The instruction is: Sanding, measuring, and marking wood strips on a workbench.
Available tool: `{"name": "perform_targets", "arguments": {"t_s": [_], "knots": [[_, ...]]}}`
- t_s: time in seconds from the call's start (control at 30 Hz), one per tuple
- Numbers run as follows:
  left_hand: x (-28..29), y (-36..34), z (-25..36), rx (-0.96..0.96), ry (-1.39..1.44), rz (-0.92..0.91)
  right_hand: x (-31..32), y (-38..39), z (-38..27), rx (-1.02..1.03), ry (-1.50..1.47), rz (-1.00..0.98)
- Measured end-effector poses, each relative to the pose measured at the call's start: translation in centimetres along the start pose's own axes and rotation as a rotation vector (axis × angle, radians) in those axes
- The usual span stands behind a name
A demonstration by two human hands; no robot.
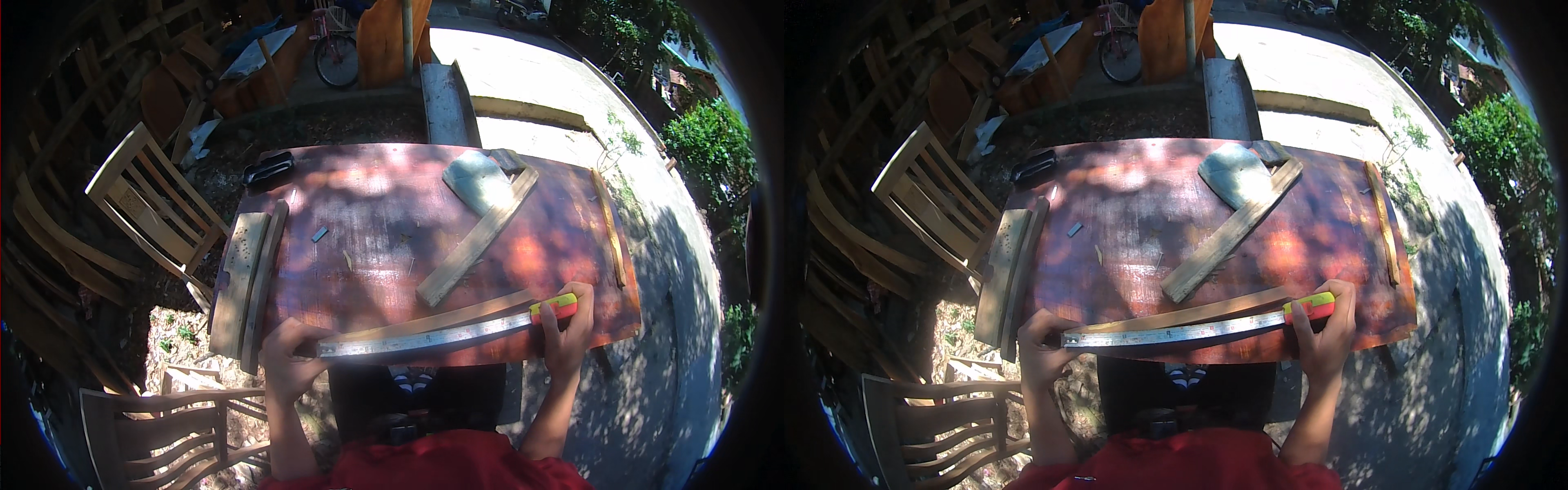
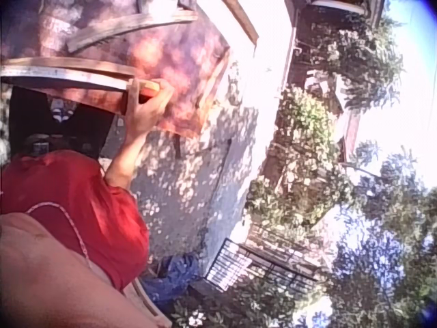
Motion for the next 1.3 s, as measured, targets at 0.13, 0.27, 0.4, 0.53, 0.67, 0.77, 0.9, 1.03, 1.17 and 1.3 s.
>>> {"name": "perform_targets", "arguments": {"t_s": [0.13, 0.27, 0.4, 0.53, 0.67, 0.77, 0.9, 1.03, 1.17, 1.3], "knots": [[-0.3, 0.1, -0.3, 0.072, 0.025, -0.009, -0.1, 0.0, 0.1, 0.017, 0.004, -0.002], [-0.2, 0.1, -0.1, 0.065, 0.007, -0.009, 0.0, -0.1, 0.3, 0.002, -0.021, -0.035], [-0.3, 0.2, -0.2, 0.056, 0.000, 0.002, -0.1, -0.3, 0.5, 0.019, -0.004, -0.056], [-0.3, 0.0, 0.2, 0.062, -0.047, -0.013, 0.0, -0.5, 1.7, -0.123, -0.164, -0.084], [-0.3, -0.6, 0.8, 0.063, -0.101, -0.046, 0.6, -0.8, 2.9, -0.200, -0.369, -0.054], [-0.3, -0.4, 0.7, 0.015, -0.105, -0.018, 0.6, -0.5, 1.6, -0.145, -0.182, -0.017], [-0.3, -0.4, 0.8, 0.041, -0.080, -0.011, 0.6, -0.3, 1.2, -0.127, -0.124, -0.007], [-0.5, -0.8, 1.3, 0.045, -0.145, -0.029, 0.3, -0.2, 1.3, -0.095, -0.048, 0.015], [-0.6, -0.5, 0.9, 0.124, -0.143, -0.025, 0.4, -0.2, 1.0, -0.109, -0.065, 0.027], [-0.8, -0.5, 1.2, 0.176, -0.015, 0.025, 0.7, -0.2, 1.0, -0.035, -0.062, 0.059]]}}
Point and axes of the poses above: each hand's wrist, its own y-axis away from the middle knuckle, its own x-axis out of the back of the hand, z = x × y, the point moved 7 cm from there along -y, towards the middle knuckle, and after that the axes turned 13 degrees about -x, right-handed, at the moved point
